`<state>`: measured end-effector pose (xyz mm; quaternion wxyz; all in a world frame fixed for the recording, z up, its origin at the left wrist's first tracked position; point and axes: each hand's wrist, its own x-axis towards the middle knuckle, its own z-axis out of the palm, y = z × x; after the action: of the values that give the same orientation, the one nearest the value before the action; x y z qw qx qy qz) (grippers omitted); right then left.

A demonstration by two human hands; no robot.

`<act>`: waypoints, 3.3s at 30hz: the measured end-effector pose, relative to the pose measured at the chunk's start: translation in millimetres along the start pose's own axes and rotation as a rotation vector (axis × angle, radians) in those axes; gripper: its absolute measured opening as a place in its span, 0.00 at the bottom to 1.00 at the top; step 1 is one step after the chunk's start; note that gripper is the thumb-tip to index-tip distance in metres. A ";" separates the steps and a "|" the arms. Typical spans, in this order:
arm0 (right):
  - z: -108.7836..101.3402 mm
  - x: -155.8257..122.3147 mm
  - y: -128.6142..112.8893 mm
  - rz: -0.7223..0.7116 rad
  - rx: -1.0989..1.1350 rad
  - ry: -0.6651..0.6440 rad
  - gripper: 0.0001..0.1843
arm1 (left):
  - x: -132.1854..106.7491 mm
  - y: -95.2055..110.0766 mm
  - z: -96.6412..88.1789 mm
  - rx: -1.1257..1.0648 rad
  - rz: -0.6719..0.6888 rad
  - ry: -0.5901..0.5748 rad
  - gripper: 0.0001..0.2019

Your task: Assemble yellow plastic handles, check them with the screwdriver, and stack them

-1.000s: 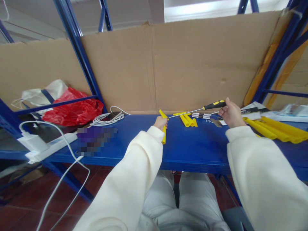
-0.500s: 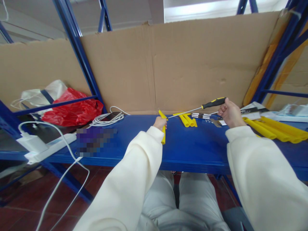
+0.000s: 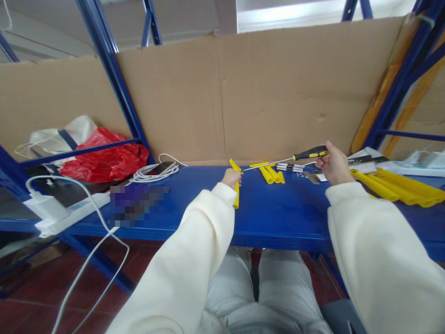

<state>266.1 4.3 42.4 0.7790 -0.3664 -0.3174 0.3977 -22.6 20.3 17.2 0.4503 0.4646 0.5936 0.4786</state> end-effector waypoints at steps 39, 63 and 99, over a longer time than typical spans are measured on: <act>1.6 -2.3 -4.0 0.046 0.103 0.005 0.23 | -1.1 0.9 0.3 0.027 0.002 -0.005 0.11; -2.2 1.6 -1.2 0.044 0.030 0.041 0.26 | -1.9 0.9 0.6 0.019 0.004 -0.020 0.11; -5.9 7.5 -2.4 0.026 0.090 -0.027 0.22 | -1.5 1.0 0.8 0.024 0.007 -0.014 0.08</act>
<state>275.3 7.8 42.7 0.7851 -0.3296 -0.3048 0.4266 -21.4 19.0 18.2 0.4473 0.4753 0.5943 0.4698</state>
